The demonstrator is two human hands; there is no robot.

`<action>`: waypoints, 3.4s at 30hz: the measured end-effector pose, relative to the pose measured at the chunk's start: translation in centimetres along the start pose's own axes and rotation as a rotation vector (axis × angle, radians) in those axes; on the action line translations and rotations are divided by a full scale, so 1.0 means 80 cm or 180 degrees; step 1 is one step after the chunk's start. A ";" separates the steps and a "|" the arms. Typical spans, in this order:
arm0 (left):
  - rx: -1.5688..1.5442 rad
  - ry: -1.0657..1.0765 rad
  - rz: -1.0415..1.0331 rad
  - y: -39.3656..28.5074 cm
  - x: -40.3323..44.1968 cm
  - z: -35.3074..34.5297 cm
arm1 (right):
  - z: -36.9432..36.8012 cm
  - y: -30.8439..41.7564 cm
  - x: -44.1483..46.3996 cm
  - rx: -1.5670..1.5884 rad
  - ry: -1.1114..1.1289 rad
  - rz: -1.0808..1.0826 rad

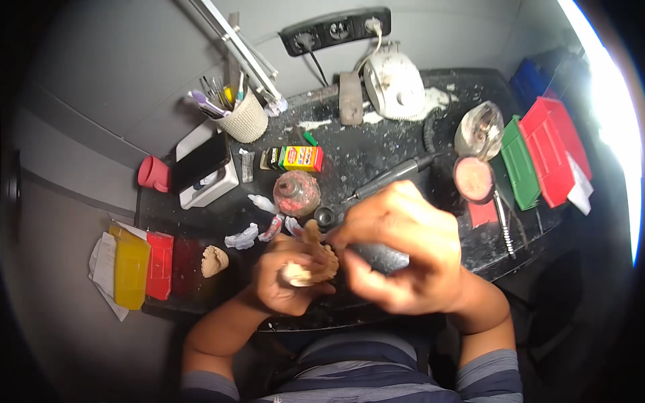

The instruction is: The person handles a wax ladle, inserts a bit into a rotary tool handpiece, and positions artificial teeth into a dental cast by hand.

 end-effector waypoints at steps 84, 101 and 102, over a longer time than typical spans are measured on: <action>0.0853 -0.1235 0.0576 0.018 0.019 0.036 | -0.074 -0.079 0.041 0.0355 0.1081 -0.0879; -0.1503 -0.1567 0.1428 0.019 0.023 0.051 | -0.025 -0.128 0.002 -0.1735 0.1893 -0.0887; -0.1592 -0.1587 0.1418 0.017 0.024 0.051 | -0.024 -0.129 0.001 -0.1746 0.1919 -0.0893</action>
Point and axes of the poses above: each hand's wrist, its own x-axis towards the middle knuckle, its own z-axis out of the back of the hand, y = z × x, the point moved 2 cm from there along x, towards the middle knuckle, and after that the axes turned 6 degrees about -x, right-handed, at the moved point
